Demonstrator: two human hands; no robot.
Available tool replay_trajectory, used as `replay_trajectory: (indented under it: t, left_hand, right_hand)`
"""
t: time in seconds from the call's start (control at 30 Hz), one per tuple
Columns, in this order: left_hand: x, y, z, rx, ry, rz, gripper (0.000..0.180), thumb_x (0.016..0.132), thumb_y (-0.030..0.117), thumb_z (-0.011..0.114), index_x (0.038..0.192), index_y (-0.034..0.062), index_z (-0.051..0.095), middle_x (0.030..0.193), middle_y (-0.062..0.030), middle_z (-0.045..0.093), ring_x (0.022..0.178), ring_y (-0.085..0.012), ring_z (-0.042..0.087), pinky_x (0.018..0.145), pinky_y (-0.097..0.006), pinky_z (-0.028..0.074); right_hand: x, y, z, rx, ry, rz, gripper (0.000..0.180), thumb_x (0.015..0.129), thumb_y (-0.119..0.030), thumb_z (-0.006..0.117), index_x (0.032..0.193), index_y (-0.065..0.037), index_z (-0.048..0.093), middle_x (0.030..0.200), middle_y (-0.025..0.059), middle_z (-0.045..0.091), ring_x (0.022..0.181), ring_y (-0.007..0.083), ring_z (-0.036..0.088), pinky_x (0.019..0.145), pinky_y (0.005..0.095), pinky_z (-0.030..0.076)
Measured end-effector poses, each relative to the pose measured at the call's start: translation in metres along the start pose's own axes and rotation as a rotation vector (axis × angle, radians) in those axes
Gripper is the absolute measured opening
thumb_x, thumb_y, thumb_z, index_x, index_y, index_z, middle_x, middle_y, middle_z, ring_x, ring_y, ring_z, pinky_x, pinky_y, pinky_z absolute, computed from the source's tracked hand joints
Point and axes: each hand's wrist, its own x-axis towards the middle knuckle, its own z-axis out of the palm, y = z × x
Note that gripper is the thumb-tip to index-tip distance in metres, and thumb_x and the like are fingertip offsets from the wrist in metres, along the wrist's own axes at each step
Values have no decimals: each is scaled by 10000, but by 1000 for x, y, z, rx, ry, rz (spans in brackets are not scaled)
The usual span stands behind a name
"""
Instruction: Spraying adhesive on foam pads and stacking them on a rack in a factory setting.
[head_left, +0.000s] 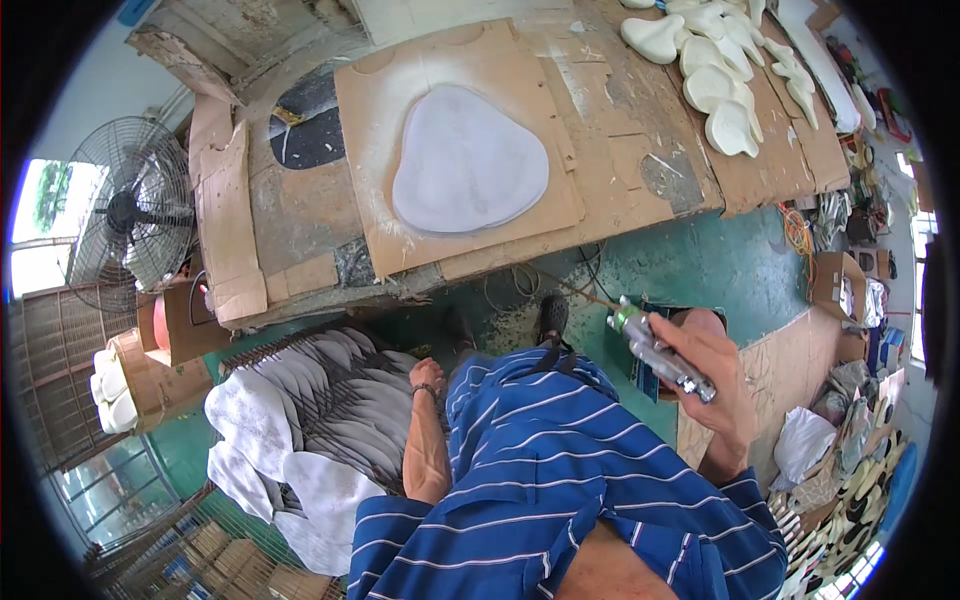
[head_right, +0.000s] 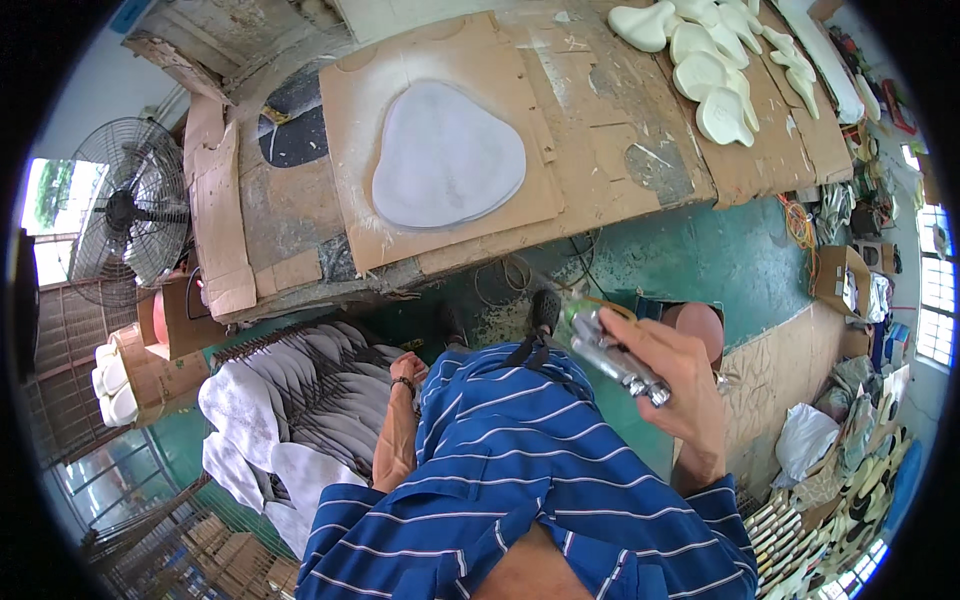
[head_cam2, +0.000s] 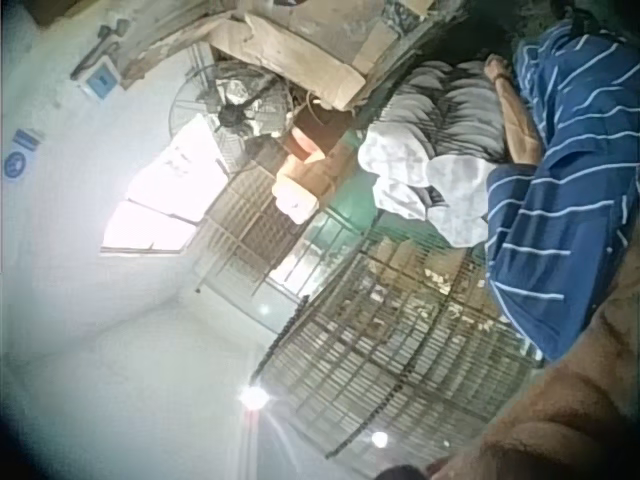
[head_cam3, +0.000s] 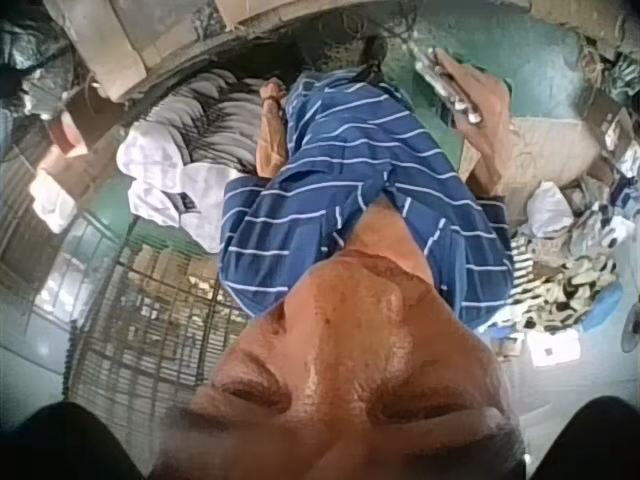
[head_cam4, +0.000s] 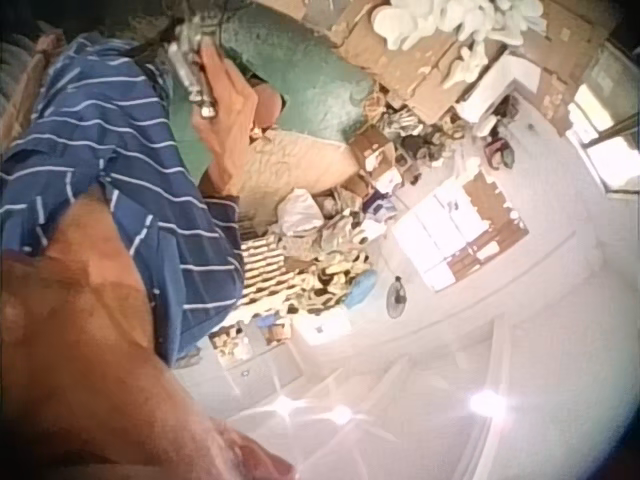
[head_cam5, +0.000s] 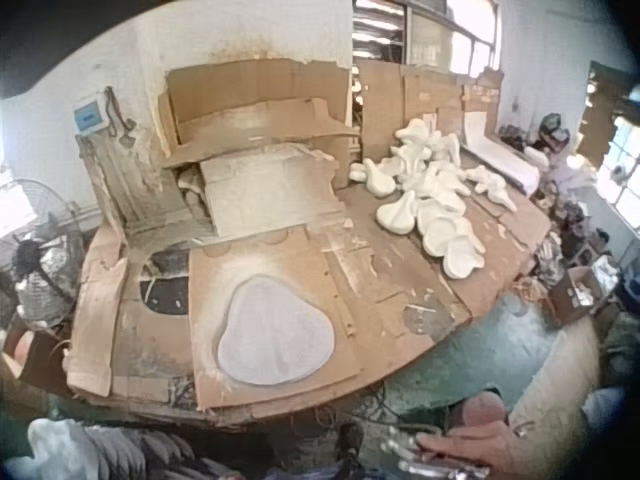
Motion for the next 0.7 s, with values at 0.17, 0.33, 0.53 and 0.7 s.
replay_trajectory:
  t: [0.17,0.33,0.53,0.7]
  left_hand:
    - [0,-1,1,47,5,-20,282,957,89,508,1204,73,644,866,-68,687,681,-230,656,567,-419,526]
    - [-2,10,6,75,-22,-41,310,930,49,538,1220,85,641,879,-73,688,661,-214,651,579,-400,549]
    - [2,51,33,55,-51,230,283,922,48,617,1202,65,654,883,-57,683,679,-162,653,557,-331,588]
    - [6,124,88,-96,-58,653,258,931,57,647,1186,20,663,864,-48,671,673,-129,633,550,-262,529]
  right_hand:
    - [-1,3,7,-8,254,30,688,698,115,704,1371,2,615,968,178,691,843,291,686,746,314,516]
    - [-20,7,-6,24,74,77,679,696,111,725,1359,6,624,967,178,696,827,299,694,740,329,534]
    - [-27,14,-3,-27,254,153,666,700,112,700,1352,-12,634,996,194,712,838,304,702,768,330,541]
    - [-19,2,13,155,76,104,668,713,120,730,1359,-11,626,946,173,690,796,279,686,708,306,513]
